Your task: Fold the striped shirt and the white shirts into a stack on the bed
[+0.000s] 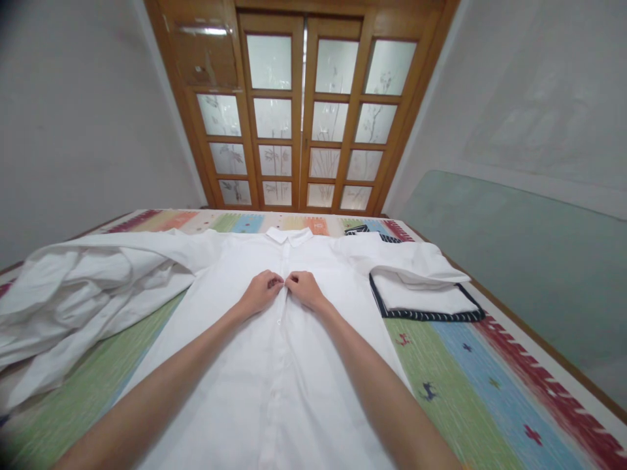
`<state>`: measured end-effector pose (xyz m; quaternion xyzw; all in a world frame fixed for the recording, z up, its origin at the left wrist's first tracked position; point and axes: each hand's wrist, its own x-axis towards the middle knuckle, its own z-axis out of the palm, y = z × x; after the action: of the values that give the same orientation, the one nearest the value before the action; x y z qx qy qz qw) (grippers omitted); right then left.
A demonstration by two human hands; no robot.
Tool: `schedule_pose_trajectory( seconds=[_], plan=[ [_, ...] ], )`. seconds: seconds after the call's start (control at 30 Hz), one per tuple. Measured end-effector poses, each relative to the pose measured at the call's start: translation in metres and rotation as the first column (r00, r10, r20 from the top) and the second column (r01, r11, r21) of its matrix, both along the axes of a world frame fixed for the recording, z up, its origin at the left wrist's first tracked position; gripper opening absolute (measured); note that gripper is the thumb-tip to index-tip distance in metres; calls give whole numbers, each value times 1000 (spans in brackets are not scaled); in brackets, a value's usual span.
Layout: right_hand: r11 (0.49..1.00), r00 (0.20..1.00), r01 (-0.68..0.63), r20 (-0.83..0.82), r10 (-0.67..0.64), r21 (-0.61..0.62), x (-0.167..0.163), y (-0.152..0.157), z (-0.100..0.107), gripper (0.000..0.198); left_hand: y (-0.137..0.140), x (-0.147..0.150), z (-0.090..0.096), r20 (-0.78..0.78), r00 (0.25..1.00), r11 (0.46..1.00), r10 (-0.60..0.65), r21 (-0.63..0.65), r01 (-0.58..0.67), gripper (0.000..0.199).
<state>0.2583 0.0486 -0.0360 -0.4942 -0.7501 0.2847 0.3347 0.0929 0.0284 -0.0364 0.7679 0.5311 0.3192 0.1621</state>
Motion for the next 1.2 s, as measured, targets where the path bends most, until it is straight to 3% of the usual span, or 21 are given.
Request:
schedule_pose_trajectory(
  seconds=[0.47, 1.2],
  plan=[
    [999, 999, 26, -47, -27, -20, -1, 0, -8, 14, 2, -3, -4, 38, 998, 999, -46, -19, 47, 8],
    [998, 998, 55, 23, -56, 27, -5, -1, -4, 15, 5, -5, 1, 188, 980, 995, -58, -73, 73, 7]
  ],
)
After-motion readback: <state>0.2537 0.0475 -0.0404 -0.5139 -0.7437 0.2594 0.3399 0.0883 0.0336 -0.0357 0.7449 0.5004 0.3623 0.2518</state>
